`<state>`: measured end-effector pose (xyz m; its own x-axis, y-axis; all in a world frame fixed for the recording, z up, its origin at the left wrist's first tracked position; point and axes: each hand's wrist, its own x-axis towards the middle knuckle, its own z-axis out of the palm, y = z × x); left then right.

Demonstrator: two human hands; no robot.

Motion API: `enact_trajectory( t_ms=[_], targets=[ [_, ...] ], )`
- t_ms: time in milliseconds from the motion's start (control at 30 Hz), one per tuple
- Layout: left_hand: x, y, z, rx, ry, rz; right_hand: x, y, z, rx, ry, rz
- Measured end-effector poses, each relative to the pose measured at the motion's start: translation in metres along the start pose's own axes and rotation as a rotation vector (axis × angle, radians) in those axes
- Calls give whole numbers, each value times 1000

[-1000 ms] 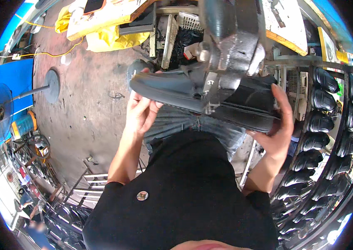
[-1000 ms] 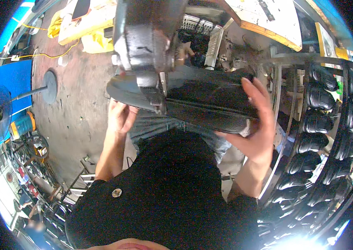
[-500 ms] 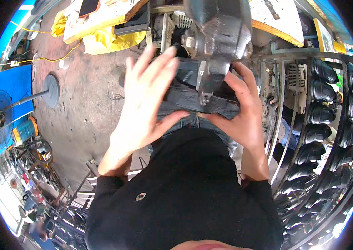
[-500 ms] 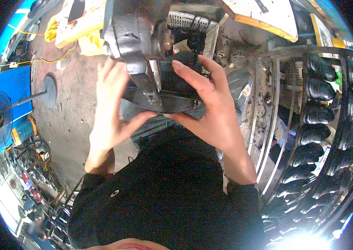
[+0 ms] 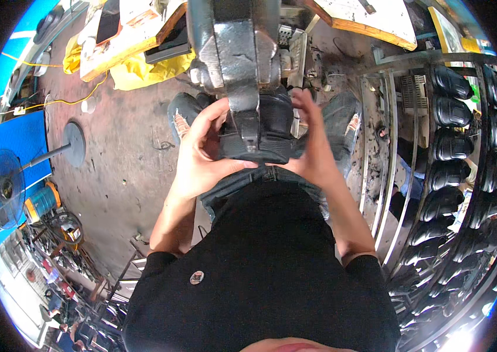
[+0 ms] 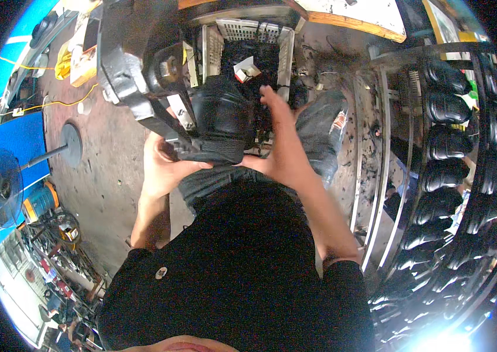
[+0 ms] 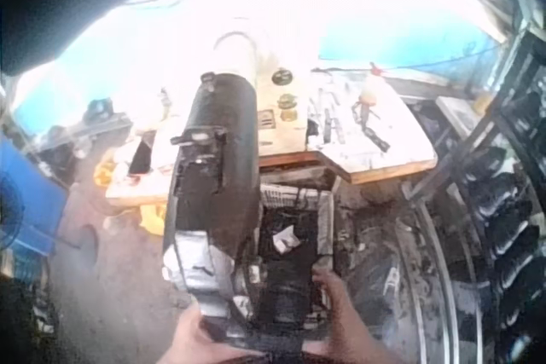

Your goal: The recorder is using an industrial machine to press or stitch the soles and edges of black leather shoes.

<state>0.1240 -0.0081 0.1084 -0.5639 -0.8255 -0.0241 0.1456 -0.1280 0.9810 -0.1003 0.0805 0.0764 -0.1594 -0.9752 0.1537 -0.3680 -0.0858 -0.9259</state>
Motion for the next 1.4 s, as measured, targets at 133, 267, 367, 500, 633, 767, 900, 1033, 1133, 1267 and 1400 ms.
enact_trajectory(
  t_ms=[133, 267, 367, 500, 633, 767, 900, 1033, 1133, 1267, 1400],
  targets=[
    [-5, -10, -1, -168, 50, -92, -24, 37, 5, 60, -159, 181],
    [-21, -34, -9, -271, 73, -90, -32, 30, -24, -7, -191, 117],
    [-28, -45, 3, -416, 177, -149, -36, 25, -35, -61, -274, 160],
    [-20, -35, 9, -267, 96, -221, -44, 31, -41, -70, -240, 177],
    [-6, -17, 18, -164, 23, -67, -50, 33, -40, -2, -150, 191],
    [-6, -21, 17, -173, 49, -9, -40, 20, -55, -76, -157, 177],
    [-14, -33, 1, -106, 51, -106, -33, 7, -74, -135, -160, 119],
    [-16, -33, 5, -69, 110, -237, -30, -14, -103, -282, -144, 105],
    [-20, -37, 14, -259, 178, -223, -14, -37, -133, -391, -94, -43],
    [-21, -39, 23, -377, 182, -244, 21, -92, -161, -573, -133, -227],
    [-31, -43, 16, -573, 212, -239, 51, -129, -148, -660, -179, -335]
  ],
)
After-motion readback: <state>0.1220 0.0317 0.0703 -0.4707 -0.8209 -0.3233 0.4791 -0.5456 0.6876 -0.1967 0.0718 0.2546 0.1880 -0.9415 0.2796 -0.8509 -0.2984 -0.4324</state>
